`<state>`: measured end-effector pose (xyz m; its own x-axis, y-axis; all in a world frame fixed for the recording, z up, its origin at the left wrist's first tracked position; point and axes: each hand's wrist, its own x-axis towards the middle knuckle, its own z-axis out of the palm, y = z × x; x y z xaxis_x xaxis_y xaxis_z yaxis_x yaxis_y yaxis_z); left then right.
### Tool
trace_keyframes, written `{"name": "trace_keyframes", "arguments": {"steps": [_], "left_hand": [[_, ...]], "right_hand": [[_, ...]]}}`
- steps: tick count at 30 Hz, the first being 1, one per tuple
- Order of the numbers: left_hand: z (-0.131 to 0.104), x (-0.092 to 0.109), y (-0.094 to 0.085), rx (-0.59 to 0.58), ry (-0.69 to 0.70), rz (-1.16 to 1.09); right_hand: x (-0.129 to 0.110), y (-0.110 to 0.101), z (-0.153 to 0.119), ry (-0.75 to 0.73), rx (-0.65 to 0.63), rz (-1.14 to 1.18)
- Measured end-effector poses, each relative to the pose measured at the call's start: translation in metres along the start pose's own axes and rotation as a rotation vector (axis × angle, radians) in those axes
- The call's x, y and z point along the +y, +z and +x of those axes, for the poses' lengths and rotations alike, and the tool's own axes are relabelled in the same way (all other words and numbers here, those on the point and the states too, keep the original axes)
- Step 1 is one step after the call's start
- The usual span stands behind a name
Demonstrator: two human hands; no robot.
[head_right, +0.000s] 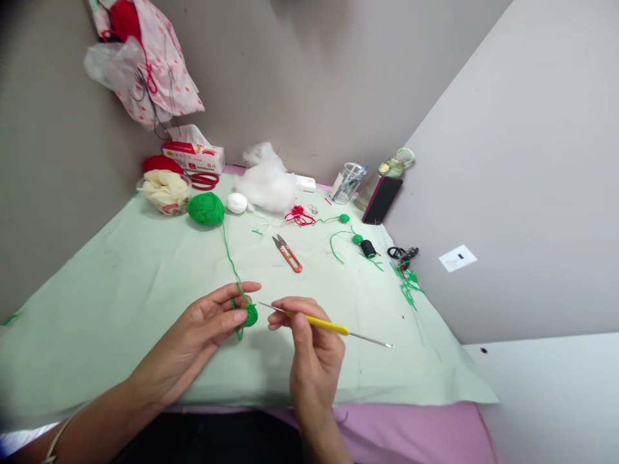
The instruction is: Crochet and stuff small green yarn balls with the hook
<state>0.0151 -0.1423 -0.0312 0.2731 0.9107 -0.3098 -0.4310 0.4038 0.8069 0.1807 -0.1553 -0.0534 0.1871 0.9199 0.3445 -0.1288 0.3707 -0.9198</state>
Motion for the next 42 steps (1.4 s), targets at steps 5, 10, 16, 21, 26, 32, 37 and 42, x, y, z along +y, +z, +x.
{"name": "trace_keyframes", "arguments": {"steps": [5, 10, 16, 21, 26, 32, 37, 42], "left_hand": [[0.0016, -0.0008, 0.0014, 0.007, 0.000, 0.015], [0.0019, -0.0031, 0.0009, 0.000, -0.017, 0.003], [0.0025, -0.0045, 0.0000, -0.008, -0.025, 0.006], [0.0026, -0.0024, 0.0010, 0.007, -0.028, 0.003], [0.0016, -0.0013, 0.0014, 0.006, -0.022, 0.000], [0.0030, -0.0030, 0.0001, 0.010, -0.029, 0.011], [0.0035, -0.0045, 0.0005, 0.015, -0.029, 0.026], [0.0029, -0.0061, 0.0002, 0.013, 0.001, 0.029]], "right_hand": [[-0.0040, -0.0029, -0.0008, 0.001, 0.013, 0.008], [-0.0042, -0.0019, -0.0020, 0.018, -0.010, -0.012], [-0.0018, -0.0026, -0.0027, 0.026, 0.002, -0.014], [-0.0023, -0.0020, -0.0034, 0.023, 0.001, -0.005], [-0.0040, -0.0009, -0.0045, 0.019, -0.017, 0.002], [-0.0014, -0.0017, -0.0054, 0.028, -0.028, -0.008], [-0.0002, -0.0031, -0.0066, 0.027, -0.044, -0.018], [-0.0016, -0.0030, -0.0081, 0.001, -0.056, -0.049]]}}
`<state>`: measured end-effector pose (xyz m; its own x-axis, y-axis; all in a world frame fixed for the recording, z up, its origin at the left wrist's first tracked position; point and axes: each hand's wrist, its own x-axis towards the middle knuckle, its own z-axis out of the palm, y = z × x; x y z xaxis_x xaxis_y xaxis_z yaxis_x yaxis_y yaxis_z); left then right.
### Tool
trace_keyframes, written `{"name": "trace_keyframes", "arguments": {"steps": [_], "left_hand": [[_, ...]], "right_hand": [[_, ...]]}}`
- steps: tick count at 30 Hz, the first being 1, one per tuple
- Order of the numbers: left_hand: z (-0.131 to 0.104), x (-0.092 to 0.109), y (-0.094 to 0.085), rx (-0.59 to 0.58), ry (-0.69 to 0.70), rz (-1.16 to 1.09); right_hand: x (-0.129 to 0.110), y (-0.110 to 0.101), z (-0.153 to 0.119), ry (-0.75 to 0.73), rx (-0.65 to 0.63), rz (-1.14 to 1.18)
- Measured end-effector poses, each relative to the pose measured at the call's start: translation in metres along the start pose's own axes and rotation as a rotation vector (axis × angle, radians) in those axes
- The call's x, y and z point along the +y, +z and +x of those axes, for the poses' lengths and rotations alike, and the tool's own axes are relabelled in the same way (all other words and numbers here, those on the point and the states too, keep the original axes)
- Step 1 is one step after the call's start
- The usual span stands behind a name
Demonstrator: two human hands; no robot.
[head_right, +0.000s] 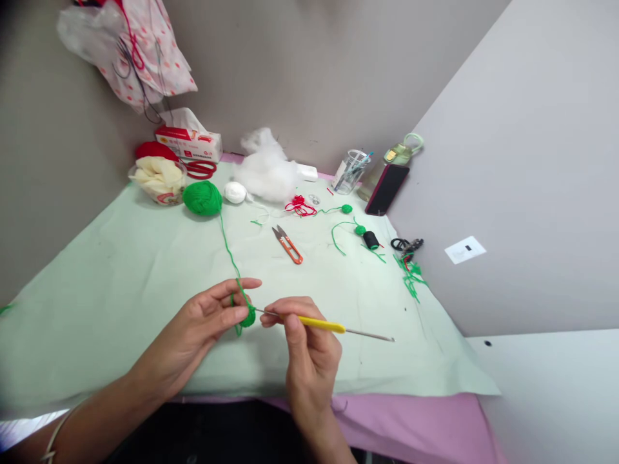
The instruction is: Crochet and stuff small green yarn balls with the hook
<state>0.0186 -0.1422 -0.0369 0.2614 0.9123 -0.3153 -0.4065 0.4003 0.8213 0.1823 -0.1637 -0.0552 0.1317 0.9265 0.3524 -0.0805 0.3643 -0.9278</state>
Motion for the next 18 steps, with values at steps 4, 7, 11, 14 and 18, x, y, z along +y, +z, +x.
{"name": "trace_keyframes", "arguments": {"steps": [4, 7, 11, 14, 18], "left_hand": [[0.0001, -0.0015, -0.0019, -0.021, 0.005, -0.005], [0.0007, -0.0028, -0.0029, -0.028, 0.006, -0.006], [0.0018, -0.0039, -0.0026, -0.026, 0.030, 0.009], [0.0023, -0.0041, -0.0026, -0.023, 0.063, 0.031], [0.0027, -0.0050, -0.0044, -0.018, 0.083, 0.071]], "right_hand": [[0.0004, 0.0004, 0.0004, 0.014, 0.003, 0.073], [0.0021, 0.0006, 0.0009, 0.016, 0.004, 0.103], [0.0033, 0.0008, -0.0004, 0.002, 0.013, 0.062], [0.0023, 0.0014, -0.0020, -0.017, 0.016, 0.008], [-0.0002, 0.0024, -0.0034, -0.058, 0.011, -0.064]]}}
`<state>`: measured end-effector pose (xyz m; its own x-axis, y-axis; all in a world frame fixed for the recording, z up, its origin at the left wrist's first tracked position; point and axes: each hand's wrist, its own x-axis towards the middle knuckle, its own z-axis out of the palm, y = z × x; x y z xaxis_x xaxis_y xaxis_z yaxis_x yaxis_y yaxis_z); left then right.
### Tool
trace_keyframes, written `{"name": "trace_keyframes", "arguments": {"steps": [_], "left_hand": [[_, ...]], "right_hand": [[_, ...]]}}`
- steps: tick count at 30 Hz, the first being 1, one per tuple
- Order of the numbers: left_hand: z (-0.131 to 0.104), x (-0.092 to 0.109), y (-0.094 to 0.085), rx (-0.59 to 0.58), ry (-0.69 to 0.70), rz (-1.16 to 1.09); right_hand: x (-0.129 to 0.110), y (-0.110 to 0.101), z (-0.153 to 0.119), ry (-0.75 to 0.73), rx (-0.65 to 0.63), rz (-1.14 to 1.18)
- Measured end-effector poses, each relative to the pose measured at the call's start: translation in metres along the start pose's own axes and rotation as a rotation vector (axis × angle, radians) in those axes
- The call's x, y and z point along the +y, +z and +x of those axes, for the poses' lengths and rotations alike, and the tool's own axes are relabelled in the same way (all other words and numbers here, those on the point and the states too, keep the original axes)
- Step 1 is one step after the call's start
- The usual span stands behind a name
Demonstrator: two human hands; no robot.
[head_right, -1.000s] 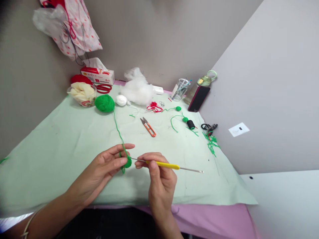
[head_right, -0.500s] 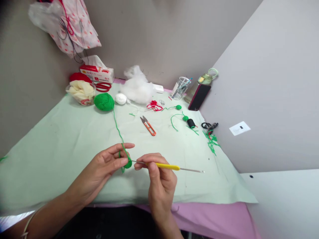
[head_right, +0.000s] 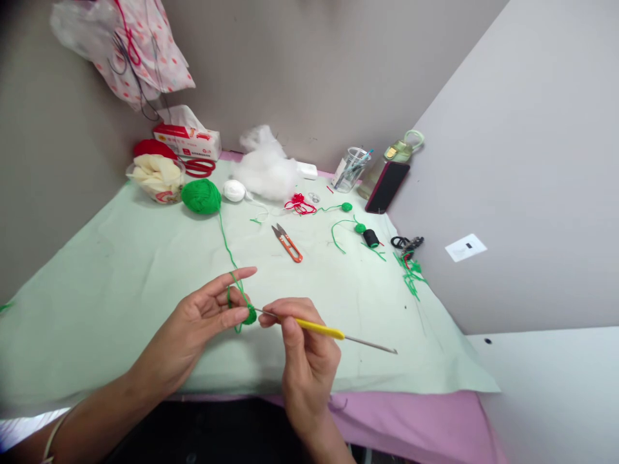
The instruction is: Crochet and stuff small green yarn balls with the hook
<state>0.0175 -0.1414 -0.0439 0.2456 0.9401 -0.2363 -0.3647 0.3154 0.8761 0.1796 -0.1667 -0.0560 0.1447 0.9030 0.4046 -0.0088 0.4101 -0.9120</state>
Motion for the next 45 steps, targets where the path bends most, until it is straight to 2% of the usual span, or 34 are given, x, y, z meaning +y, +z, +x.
{"name": "trace_keyframes", "arguments": {"steps": [11, 18, 24, 28, 32, 36, 41, 43, 45], "left_hand": [[0.000, -0.001, -0.004, -0.002, 0.032, 0.057], [-0.001, 0.000, -0.004, -0.016, 0.014, 0.059], [-0.003, 0.003, -0.001, -0.006, 0.011, 0.039], [-0.002, 0.002, -0.002, -0.013, 0.016, 0.079], [-0.002, 0.004, -0.003, -0.070, -0.057, 0.076], [-0.001, 0.007, -0.001, -0.143, -0.145, -0.045], [-0.001, 0.007, 0.000, -0.045, -0.115, -0.086], [-0.002, 0.004, 0.003, -0.019, -0.074, -0.057], [-0.003, 0.000, 0.006, -0.008, -0.055, -0.081]], "right_hand": [[-0.006, 0.001, 0.001, -0.122, -0.050, -0.200], [0.000, 0.001, 0.000, -0.021, -0.029, 0.049], [-0.003, 0.003, -0.001, -0.083, -0.001, -0.128], [-0.004, 0.000, 0.000, -0.098, -0.059, -0.177], [-0.002, -0.001, 0.002, -0.050, -0.128, -0.092], [0.002, 0.001, 0.002, -0.064, -0.120, -0.070], [0.004, 0.001, 0.001, -0.042, -0.077, -0.038], [0.007, 0.001, -0.002, -0.116, -0.093, -0.186], [0.012, 0.001, -0.006, -0.289, -0.113, -0.412]]}}
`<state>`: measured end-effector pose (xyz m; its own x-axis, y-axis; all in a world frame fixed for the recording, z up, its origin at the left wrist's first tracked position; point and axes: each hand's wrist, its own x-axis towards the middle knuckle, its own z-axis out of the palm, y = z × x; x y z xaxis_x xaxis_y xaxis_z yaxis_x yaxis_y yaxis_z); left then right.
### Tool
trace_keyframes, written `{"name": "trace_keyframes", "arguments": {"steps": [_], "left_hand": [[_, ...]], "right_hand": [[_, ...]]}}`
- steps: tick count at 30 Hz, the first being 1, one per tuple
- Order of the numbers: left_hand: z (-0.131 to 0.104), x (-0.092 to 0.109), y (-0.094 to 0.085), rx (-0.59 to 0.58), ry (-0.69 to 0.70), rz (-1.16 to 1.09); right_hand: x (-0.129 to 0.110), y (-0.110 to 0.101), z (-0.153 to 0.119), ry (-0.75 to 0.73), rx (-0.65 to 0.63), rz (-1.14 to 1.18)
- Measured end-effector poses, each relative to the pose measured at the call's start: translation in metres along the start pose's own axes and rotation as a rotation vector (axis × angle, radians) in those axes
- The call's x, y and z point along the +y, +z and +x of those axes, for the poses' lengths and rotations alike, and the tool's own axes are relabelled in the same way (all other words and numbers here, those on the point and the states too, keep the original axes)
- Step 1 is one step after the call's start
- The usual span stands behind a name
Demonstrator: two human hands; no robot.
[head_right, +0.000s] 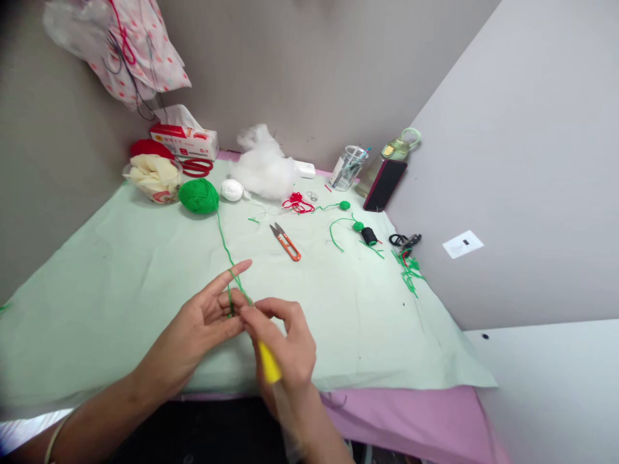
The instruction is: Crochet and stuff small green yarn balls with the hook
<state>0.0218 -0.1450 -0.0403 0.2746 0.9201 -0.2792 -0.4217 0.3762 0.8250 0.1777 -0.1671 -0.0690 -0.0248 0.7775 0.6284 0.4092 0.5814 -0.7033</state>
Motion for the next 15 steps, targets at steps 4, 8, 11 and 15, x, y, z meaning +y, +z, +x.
{"name": "trace_keyframes", "arguments": {"steps": [4, 8, 11, 15], "left_hand": [[0.000, -0.005, 0.003, -0.056, -0.181, -0.245], [0.002, 0.001, 0.000, -0.049, -0.187, -0.308], [0.002, 0.003, 0.001, -0.027, -0.108, -0.189], [0.000, 0.001, 0.002, -0.024, -0.046, -0.040]], "right_hand": [[0.003, 0.000, -0.005, -0.092, 0.070, -0.078], [-0.003, -0.006, 0.007, 0.198, 0.205, 0.278], [-0.007, -0.007, 0.014, 0.280, 0.158, 0.477], [-0.004, -0.001, 0.012, 0.311, 0.100, 0.432]]}}
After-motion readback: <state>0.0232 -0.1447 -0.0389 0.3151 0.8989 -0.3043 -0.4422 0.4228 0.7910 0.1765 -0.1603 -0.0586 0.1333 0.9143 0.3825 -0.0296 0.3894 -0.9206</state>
